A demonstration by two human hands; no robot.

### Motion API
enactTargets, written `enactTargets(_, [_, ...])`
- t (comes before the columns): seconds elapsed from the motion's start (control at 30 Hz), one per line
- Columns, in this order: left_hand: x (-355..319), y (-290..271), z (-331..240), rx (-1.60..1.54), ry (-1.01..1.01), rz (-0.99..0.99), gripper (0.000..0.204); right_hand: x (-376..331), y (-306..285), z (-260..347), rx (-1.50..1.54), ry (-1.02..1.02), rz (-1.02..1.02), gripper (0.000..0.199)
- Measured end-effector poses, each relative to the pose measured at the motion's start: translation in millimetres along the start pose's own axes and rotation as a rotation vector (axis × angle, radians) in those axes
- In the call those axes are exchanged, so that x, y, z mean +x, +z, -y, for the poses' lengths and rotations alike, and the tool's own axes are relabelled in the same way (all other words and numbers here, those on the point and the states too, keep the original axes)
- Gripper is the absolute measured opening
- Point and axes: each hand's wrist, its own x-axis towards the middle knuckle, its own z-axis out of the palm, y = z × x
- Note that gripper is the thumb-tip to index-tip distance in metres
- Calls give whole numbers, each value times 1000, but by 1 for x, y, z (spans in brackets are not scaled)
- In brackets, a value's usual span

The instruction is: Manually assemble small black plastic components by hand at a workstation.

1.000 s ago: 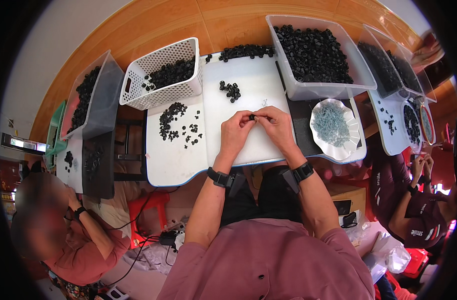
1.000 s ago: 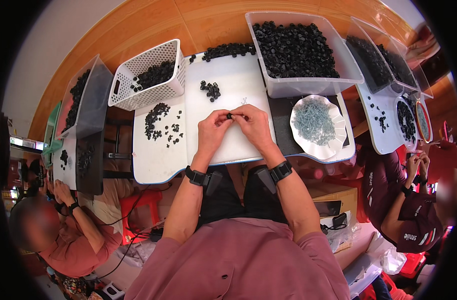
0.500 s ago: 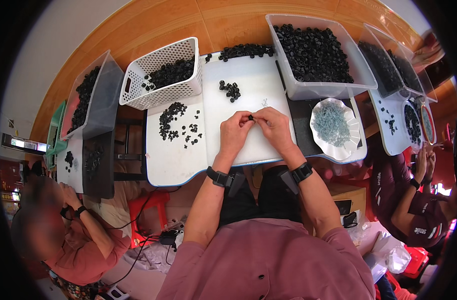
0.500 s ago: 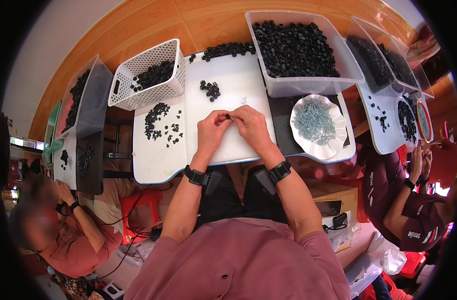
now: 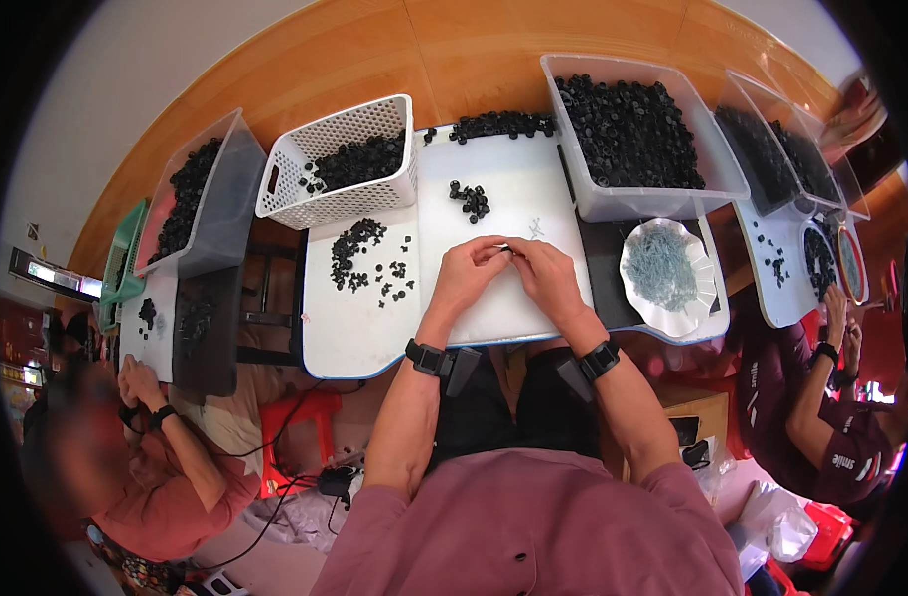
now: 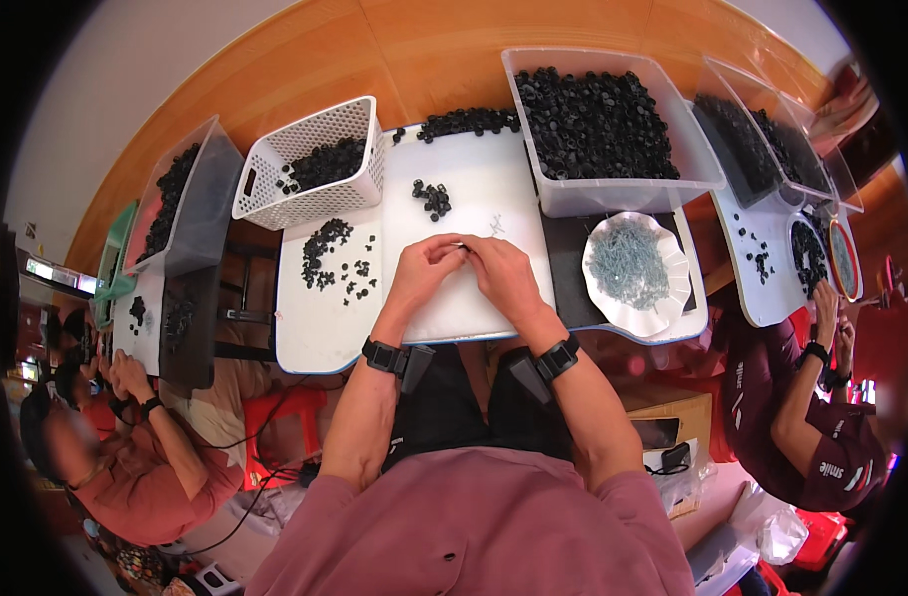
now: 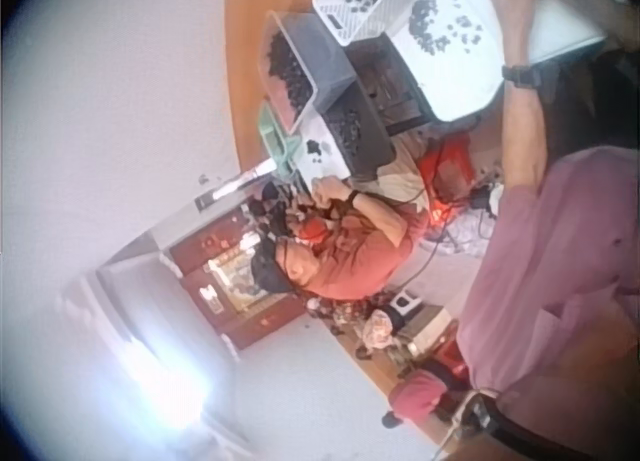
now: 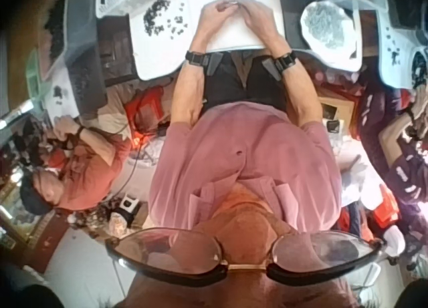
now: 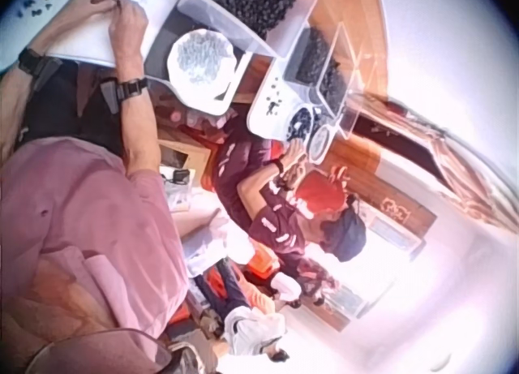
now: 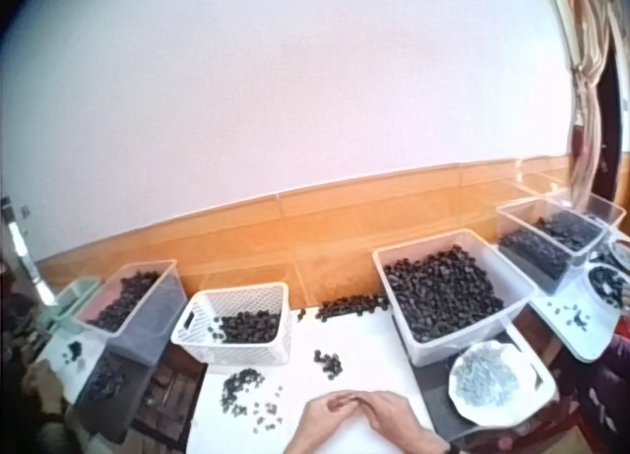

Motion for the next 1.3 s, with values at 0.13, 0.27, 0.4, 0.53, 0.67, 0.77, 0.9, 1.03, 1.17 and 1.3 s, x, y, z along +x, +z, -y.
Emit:
enactTargets(0.13, [4,-2,-2,-100,-87,61,28,-4,1,-4,2,-24,-12,27])
enactTargets(0.27, [4,-2,-2,-54,-108,52,26,-1,-3,2,208,185,65,25])
enactTargets(0.4, [4,3,-1,-91,-71,19,24,1,-6,2,206,188,75,25])
enactTargets(0.53, [2,6,-5,-26,-68,-19,23,1,-5,-1,196,196,2,27])
enactTargets(0.67, [0,6,-6,22,-42,-39,23,3,-4,-1,186,292,30,27])
enactTargets(0.77, [0,5,1,-38,-7,-38,22,4,-4,3,165,240,30,27])
enactTargets(0.9, [1,10,5,-81,13,-92,26,0,-4,0,141,236,-23,25])
enactTargets(1.03, [4,-4,1,-152,11,-114,28,-1,0,-8,162,276,-96,22])
enactTargets(1.17, [20,-43,-47,-59,133,-216,24,-3,-3,-15,179,322,-147,20])
enactTargets(1.3, [53,-102,-115,538,530,-482,28,3,-3,-8,183,318,-130,19])
